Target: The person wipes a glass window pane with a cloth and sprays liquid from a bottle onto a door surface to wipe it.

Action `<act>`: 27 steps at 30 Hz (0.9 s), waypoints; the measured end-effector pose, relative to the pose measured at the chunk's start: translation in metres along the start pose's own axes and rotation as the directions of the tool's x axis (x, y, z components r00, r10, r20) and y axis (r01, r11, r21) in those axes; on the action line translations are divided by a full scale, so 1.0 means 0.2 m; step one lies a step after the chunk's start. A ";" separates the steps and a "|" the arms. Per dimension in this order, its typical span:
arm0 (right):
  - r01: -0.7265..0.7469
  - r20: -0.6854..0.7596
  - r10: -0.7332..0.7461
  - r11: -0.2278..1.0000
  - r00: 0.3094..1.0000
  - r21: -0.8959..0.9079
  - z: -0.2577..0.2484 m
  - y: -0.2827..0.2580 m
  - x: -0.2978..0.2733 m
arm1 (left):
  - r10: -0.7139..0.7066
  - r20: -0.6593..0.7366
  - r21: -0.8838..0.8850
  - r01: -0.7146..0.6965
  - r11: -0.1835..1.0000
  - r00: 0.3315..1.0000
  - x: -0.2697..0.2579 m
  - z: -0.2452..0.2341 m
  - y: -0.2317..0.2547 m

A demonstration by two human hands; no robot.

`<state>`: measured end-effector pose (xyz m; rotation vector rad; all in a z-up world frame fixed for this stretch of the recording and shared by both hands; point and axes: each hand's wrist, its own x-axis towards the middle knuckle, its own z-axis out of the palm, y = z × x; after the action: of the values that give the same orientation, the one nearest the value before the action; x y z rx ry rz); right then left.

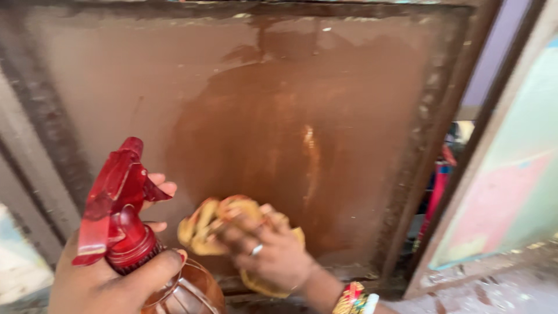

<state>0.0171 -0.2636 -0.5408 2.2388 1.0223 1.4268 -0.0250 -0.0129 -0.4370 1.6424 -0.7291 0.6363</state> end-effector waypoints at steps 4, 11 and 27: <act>-0.175 -0.106 0.161 0.974 0.981 -0.143 -0.20 0.31 -0.24 | -0.034 0.048 -0.053 0.037 0.998 0.998 0.02 0.16 0.00; -0.415 -0.110 0.406 0.907 0.907 -0.077 -0.35 0.41 -0.45 | -0.021 0.156 -0.094 0.036 0.995 0.988 -0.11 0.38 -0.10; -0.493 -0.216 0.566 0.812 0.795 0.312 -0.58 0.31 -0.31 | 0.015 0.182 0.070 -0.028 0.997 0.983 -0.30 0.63 -0.43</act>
<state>-0.0746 -0.3640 -0.4924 2.6936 0.6840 2.0266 0.0025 -0.1176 -0.5603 1.7775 -0.8650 0.5378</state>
